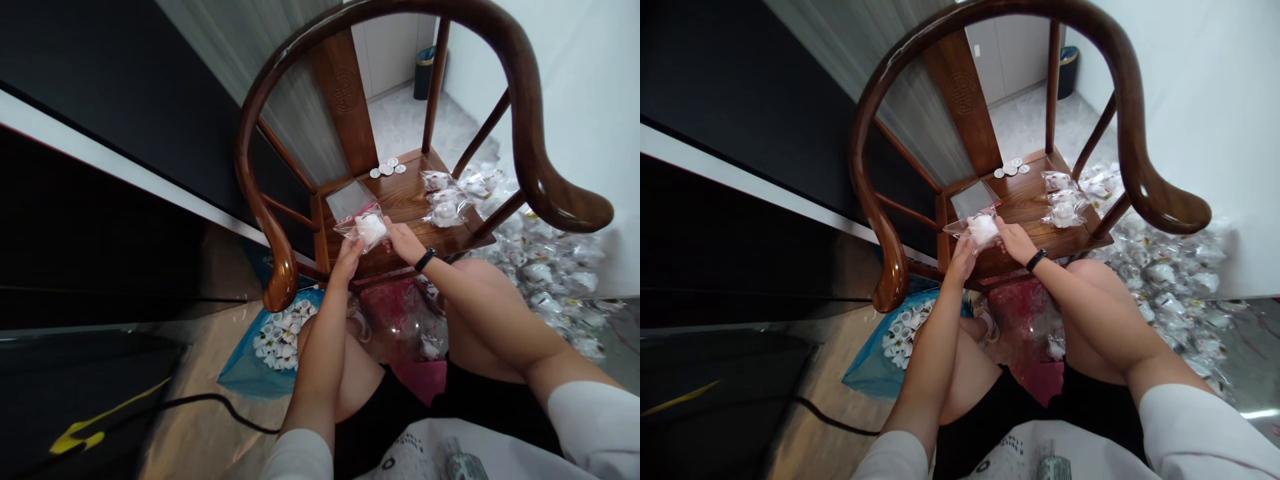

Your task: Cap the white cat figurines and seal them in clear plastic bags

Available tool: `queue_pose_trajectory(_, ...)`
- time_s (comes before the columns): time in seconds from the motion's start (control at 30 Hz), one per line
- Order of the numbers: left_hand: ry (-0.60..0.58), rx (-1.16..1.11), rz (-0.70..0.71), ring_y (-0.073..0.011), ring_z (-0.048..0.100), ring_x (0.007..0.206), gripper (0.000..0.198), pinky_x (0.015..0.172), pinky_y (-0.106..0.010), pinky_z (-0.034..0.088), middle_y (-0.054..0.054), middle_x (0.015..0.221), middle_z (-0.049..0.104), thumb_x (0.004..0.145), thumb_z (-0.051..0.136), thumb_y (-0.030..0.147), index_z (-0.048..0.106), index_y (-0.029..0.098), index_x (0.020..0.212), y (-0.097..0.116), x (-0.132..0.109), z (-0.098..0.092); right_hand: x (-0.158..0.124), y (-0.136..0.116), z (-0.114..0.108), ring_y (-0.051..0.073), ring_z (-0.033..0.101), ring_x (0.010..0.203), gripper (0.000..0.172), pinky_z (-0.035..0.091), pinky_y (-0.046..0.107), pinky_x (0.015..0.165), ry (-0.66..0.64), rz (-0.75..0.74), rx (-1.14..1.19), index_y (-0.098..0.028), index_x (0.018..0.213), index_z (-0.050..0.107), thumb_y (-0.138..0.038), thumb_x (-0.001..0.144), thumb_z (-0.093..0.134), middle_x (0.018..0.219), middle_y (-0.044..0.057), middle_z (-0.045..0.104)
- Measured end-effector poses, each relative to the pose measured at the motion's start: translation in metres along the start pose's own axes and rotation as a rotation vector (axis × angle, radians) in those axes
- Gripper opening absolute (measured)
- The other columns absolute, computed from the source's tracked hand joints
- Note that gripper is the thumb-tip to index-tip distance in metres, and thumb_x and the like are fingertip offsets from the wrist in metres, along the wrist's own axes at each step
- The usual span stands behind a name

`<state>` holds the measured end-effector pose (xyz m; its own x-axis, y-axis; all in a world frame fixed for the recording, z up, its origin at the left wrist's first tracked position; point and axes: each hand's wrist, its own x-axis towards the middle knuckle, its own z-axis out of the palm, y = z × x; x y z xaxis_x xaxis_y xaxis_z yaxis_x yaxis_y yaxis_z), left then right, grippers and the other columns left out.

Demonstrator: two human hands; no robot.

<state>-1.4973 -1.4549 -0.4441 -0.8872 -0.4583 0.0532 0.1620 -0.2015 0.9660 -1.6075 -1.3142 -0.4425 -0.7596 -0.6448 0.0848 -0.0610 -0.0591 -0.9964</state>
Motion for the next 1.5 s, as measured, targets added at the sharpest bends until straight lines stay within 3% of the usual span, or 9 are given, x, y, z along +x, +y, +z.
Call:
queue_pose_trajectory(0.17, 0.145, 0.125, 0.133, -0.0254, 0.069, 0.126, 0.074, 0.107, -0.036, 0.055, -0.009, 0.136, 0.071, 0.069, 0.096, 0.054, 0.067, 0.027, 0.131, -0.007, 0.009, 0.0, 0.008, 0.004, -0.018, 0.019, 0.06, 0.086, 0.052, 0.052, 0.032, 0.085, 0.303, -0.075, -0.111, -0.024, 0.096, 0.065, -0.076, 0.094, 0.06, 0.09, 0.002, 0.067)
queue_pose_trajectory(0.27, 0.194, 0.349, 0.233, -0.0231, 0.071, 0.11, 0.082, 0.093, -0.032, 0.058, -0.011, 0.135, 0.067, 0.069, 0.098, 0.042, 0.061, 0.027, 0.141, -0.011, 0.011, 0.003, 0.005, 0.005, -0.022, 0.025, 0.063, 0.109, 0.05, 0.053, 0.038, 0.102, 0.182, -0.183, -0.172, -0.025, 0.129, 0.065, -0.066, 0.101, 0.052, 0.117, 0.008, 0.068)
queue_pose_trajectory(0.4, 0.062, 0.561, 0.325, -0.0237, 0.067, 0.11, 0.104, 0.095, -0.035, 0.058, -0.014, 0.138, 0.058, 0.07, 0.097, 0.036, 0.043, 0.028, 0.159, -0.023, 0.009, 0.005, 0.002, 0.012, -0.012, 0.033, 0.056, 0.132, 0.07, 0.046, 0.05, 0.116, -0.031, -0.3, -0.397, -0.02, 0.156, 0.049, -0.052, 0.096, 0.064, 0.142, 0.017, 0.061)
queue_pose_trajectory(0.53, -0.117, 0.734, 0.353, -0.0307, 0.061, 0.129, 0.12, 0.114, -0.048, 0.052, -0.017, 0.152, 0.045, 0.068, 0.098, 0.039, 0.03, 0.031, 0.167, -0.03, 0.01, 0.0, 0.012, 0.011, -0.016, 0.037, 0.06, 0.123, 0.063, 0.048, 0.054, 0.11, -0.09, -0.324, -0.733, -0.018, 0.156, 0.052, -0.036, 0.097, 0.06, 0.139, 0.021, 0.063)
queue_pose_trajectory(0.67, -0.123, 0.835, 0.376, -0.0324, 0.053, 0.141, 0.084, 0.124, -0.052, 0.044, -0.014, 0.151, 0.045, 0.08, 0.091, 0.042, 0.051, 0.03, 0.153, -0.029, 0.015, -0.008, 0.04, 0.007, -0.043, 0.045, 0.051, 0.138, 0.054, 0.032, 0.069, 0.117, -0.038, -0.411, -1.07, -0.021, 0.151, 0.059, -0.023, 0.098, 0.051, 0.149, 0.023, 0.058)
queue_pose_trajectory(0.8, -0.114, 0.894, 0.379, -0.0328, 0.052, 0.142, 0.047, 0.125, -0.053, 0.041, -0.015, 0.147, 0.046, 0.089, 0.082, 0.039, 0.067, 0.026, 0.132, -0.027, 0.016, -0.009, 0.073, 0.021, -0.075, 0.039, 0.031, 0.16, 0.054, 0.011, 0.073, 0.128, -0.12, -0.576, -1.037, -0.027, 0.149, 0.061, -0.014, 0.099, 0.044, 0.168, 0.011, 0.048)
queue_pose_trajectory(0.93, -0.158, 0.961, 0.368, -0.03, 0.056, 0.139, 0.036, 0.125, -0.051, 0.043, -0.013, 0.147, 0.046, 0.093, 0.078, 0.036, 0.069, 0.025, 0.126, -0.025, 0.012, -0.005, 0.087, 0.038, -0.096, 0.039, 0.022, 0.164, 0.057, 0.009, 0.074, 0.129, -0.103, -0.506, -1.288, -0.015, 0.153, 0.056, -0.018, 0.097, 0.046, 0.172, 0.017, 0.04)
queue_pose_trajectory(1.07, -0.188, 1.032, 0.362, -0.0274, 0.054, 0.144, 0.033, 0.126, -0.046, 0.044, -0.012, 0.149, 0.046, 0.095, 0.076, 0.034, 0.069, 0.025, 0.125, -0.026, 0.008, -0.003, 0.086, 0.048, -0.109, 0.05, 0.023, 0.16, 0.061, 0.014, 0.081, 0.123, -0.076, -0.351, -1.643, 0.001, 0.152, 0.052, -0.026, 0.098, 0.047, 0.168, 0.032, 0.037)
queue_pose_trajectory(1.5, -0.237, 1.064, 0.36, -0.0254, 0.054, 0.143, 0.03, 0.127, -0.043, 0.042, -0.012, 0.146, 0.048, 0.097, 0.073, 0.034, 0.07, 0.024, 0.125, -0.033, 0.012, -0.005, 0.043, 0.042, -0.146, 0.043, 0.032, 0.158, 0.046, 0.018, 0.074, 0.127, -0.308, -0.427, -1.821, -0.011, 0.134, 0.069, -0.018, 0.103, 0.037, 0.153, 0.021, 0.056)
